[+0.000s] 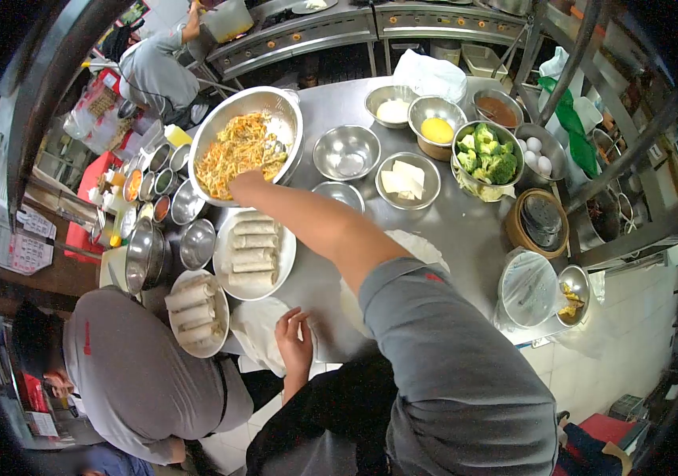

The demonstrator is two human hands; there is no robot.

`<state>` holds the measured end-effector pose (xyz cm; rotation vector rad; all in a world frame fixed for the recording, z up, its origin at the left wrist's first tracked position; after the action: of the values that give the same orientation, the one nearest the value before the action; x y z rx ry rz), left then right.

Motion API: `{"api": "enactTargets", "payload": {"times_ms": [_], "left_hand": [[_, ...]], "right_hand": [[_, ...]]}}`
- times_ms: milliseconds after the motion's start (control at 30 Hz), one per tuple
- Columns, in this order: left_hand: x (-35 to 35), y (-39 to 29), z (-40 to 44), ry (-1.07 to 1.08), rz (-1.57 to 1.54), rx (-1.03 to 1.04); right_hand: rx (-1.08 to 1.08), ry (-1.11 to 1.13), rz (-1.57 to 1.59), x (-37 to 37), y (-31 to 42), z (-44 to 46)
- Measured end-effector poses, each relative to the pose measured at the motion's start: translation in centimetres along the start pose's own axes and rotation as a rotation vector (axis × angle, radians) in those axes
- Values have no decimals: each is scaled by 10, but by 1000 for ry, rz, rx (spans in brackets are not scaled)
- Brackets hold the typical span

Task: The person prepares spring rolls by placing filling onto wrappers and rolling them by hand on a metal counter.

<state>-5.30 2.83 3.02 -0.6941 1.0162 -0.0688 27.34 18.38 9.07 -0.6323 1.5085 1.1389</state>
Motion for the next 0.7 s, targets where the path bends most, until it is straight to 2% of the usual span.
{"api": "enactTargets", "payload": {"times_ms": [100,200,333,433,533,600,633,700], "left_hand": [[-1,-8,7,19,-43,3],[-1,-3,8,31,-60,1],[-3,7,16,65,-80,-10],[-1,8,33,76,-93,5],[2,6,62,22,-144,52],[2,11,96,-69,-189,79],[1,17,116,-112,-305,-10],[-1,34,158,-177,-467,-196]], "right_hand": [[104,33,-49,-1,-4,16],[378,213,-98,-10,-23,26],[340,180,-60,-37,-54,9],[513,77,100,-59,-83,10],[502,-299,-160,-65,-106,14],[419,-138,-169,-77,-114,15],[378,-56,-173,-82,-116,16],[369,-97,-131,-84,-131,30]]}}
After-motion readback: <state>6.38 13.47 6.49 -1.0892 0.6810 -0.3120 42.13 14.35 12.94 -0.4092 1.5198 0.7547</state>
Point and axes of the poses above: each hand's wrist, its own z-axis towards the middle knuckle, its own x-axis out of the palm, y = z × x, the point moved 3 cm from there along z, towards the middle knuckle, and after that the axes turned 2 degrees about -x, right-handed, at the moved point
